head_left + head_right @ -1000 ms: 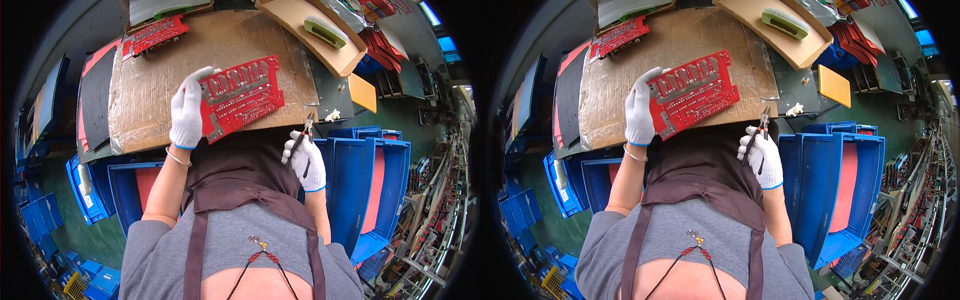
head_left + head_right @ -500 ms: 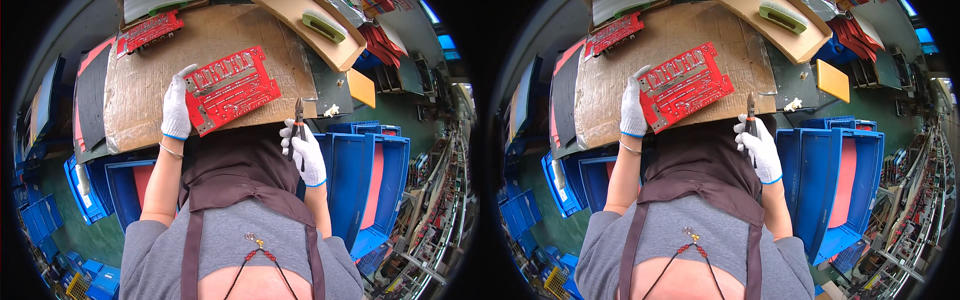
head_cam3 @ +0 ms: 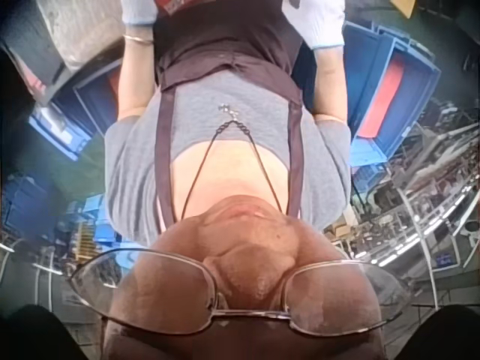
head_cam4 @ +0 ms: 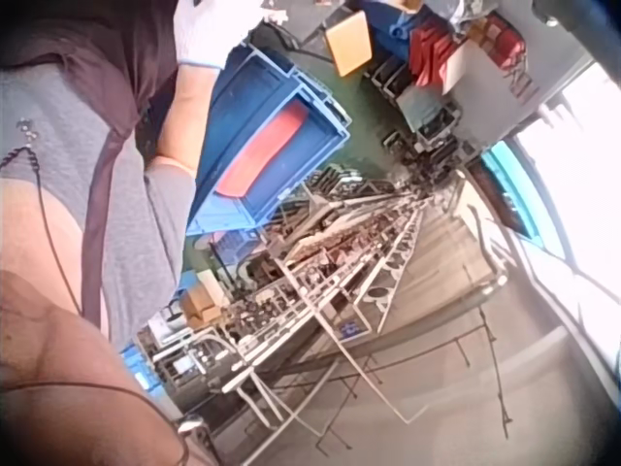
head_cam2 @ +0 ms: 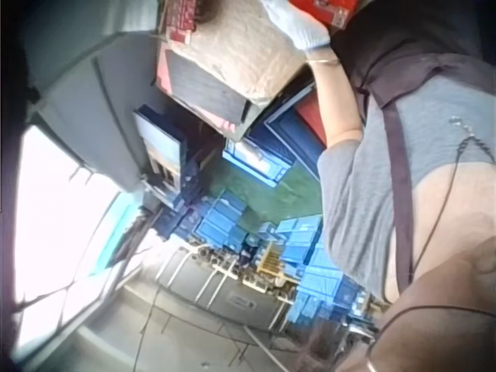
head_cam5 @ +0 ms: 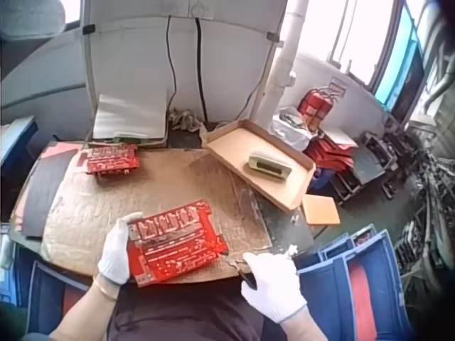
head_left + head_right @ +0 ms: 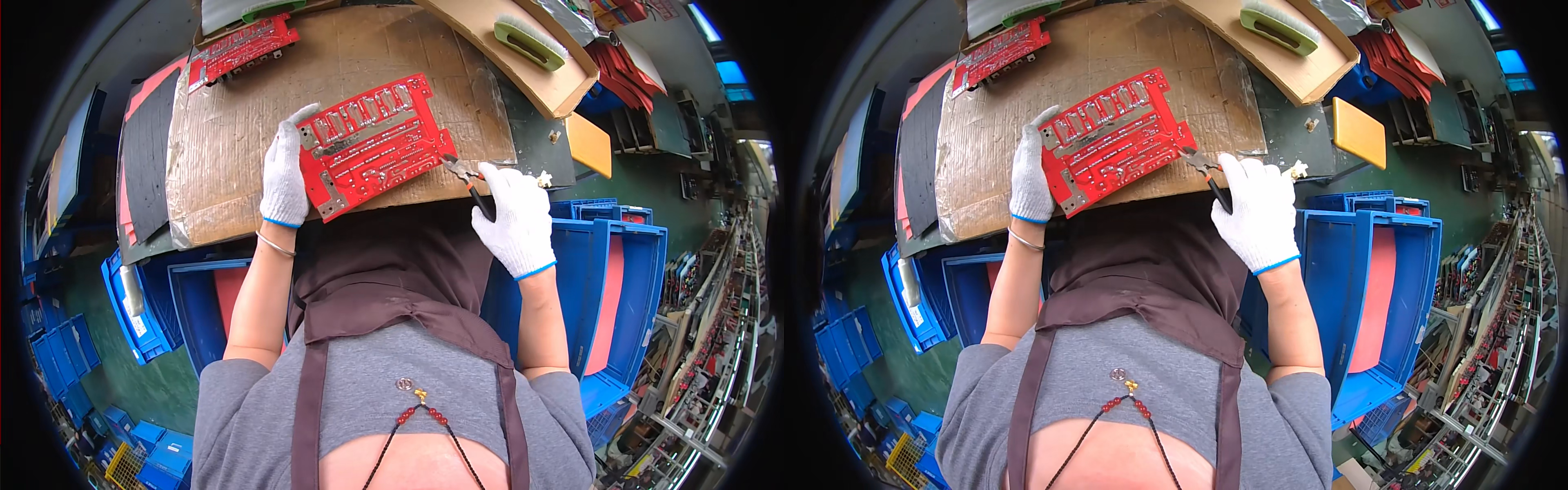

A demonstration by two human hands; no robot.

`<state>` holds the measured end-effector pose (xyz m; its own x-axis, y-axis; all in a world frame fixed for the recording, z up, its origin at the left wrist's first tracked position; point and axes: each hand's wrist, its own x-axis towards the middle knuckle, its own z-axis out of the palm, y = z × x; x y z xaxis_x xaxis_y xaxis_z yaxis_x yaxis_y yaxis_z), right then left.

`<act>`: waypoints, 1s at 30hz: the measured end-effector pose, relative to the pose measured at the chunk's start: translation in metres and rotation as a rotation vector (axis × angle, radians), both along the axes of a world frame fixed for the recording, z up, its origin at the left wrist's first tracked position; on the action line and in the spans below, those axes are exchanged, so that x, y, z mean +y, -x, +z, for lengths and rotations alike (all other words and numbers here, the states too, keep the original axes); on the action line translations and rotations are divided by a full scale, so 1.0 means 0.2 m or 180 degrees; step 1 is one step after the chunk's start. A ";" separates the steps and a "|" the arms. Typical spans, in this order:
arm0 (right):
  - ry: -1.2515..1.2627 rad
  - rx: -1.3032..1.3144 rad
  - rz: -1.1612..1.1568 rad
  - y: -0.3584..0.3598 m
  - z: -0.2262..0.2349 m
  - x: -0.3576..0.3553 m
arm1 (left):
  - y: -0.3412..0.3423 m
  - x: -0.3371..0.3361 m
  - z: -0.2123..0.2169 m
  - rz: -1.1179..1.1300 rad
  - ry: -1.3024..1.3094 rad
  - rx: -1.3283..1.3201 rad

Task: The person is cleaning and inspecting printed circuit boards (PCBs) using a brush and a pair of pliers.

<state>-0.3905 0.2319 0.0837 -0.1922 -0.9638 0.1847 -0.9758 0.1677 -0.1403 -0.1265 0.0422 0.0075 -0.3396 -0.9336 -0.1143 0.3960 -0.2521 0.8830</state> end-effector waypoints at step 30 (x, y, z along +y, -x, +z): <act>-0.0074 -0.1751 -0.0218 -0.20 -0.01 -0.14 | -0.01 0.00 -0.01 -0.0014 0.0001 0.0126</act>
